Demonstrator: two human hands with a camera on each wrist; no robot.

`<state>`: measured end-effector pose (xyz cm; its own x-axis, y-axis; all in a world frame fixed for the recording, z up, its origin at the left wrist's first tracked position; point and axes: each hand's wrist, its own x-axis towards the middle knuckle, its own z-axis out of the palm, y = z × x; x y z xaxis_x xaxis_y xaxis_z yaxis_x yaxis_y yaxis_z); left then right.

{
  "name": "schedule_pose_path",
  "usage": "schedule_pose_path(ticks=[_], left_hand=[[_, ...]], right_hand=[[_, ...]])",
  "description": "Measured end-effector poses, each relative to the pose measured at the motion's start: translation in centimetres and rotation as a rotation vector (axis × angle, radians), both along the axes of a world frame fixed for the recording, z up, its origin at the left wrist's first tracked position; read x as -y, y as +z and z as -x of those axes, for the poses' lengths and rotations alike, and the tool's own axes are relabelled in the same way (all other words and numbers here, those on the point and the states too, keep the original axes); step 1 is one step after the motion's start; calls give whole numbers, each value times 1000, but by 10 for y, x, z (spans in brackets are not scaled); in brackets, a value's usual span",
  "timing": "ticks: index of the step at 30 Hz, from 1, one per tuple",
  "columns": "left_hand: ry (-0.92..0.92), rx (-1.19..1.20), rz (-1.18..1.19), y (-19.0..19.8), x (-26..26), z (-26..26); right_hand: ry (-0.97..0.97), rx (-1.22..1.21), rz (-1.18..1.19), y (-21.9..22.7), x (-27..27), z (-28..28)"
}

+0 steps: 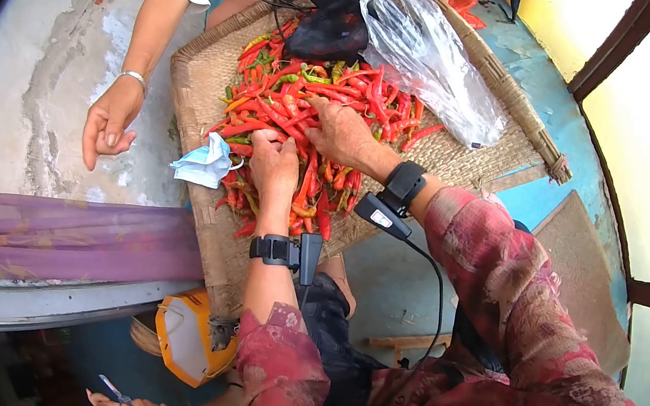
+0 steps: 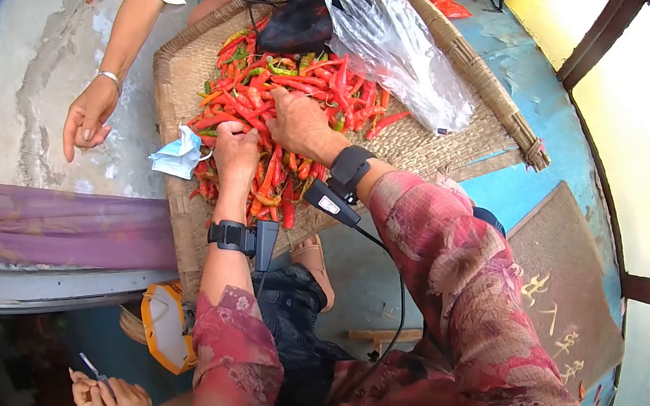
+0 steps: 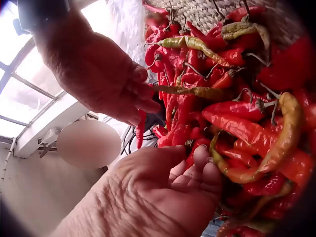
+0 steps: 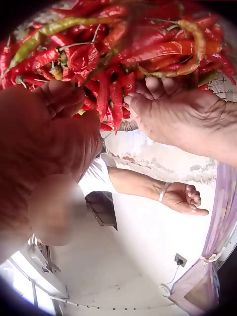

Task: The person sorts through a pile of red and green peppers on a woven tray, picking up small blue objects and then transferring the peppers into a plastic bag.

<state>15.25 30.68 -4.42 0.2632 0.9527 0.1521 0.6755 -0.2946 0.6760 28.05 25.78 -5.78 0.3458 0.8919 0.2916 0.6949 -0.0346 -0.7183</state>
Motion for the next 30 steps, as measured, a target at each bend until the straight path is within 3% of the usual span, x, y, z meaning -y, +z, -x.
schedule_pose_path(ticks=[2,4,6,8,12,13,16,18,20,21,25,26,28,30], left_hand=[[33,122,93,-12,-9,-2],[82,386,228,-13,-7,-5],[81,461,265,-8,-6,-3],[-38,613,423,7,0,-3],[-196,583,536,22,9,-8],[-221,587,547,22,9,-10],[-251,570,458,23,13,-15],[-262,468,330,16,6,-14],[-260,490,220,12,2,-14],[-248,474,204,17,1,-12],[-229,523,107,24,-1,-10],[-228,575,94,25,-2,-8],[-186,548,114,23,-7,-4],[-146,519,85,15,-8,-5]], right_hand=[[-28,-67,47,1,-2,7],[-67,-307,-8,-1,-5,11],[-60,-326,-37,-3,-10,9],[-10,-384,-21,5,-4,3],[190,-451,3,3,2,-23],[241,-606,47,14,11,-26],[183,-795,111,41,30,-36],[209,-698,16,8,16,-51],[56,-202,-86,1,17,-58],[40,-125,-134,4,21,-57],[-51,-1,-155,14,26,-47],[-40,-33,-69,16,26,-46],[35,21,-374,0,12,-42],[89,84,-298,14,21,-35]])
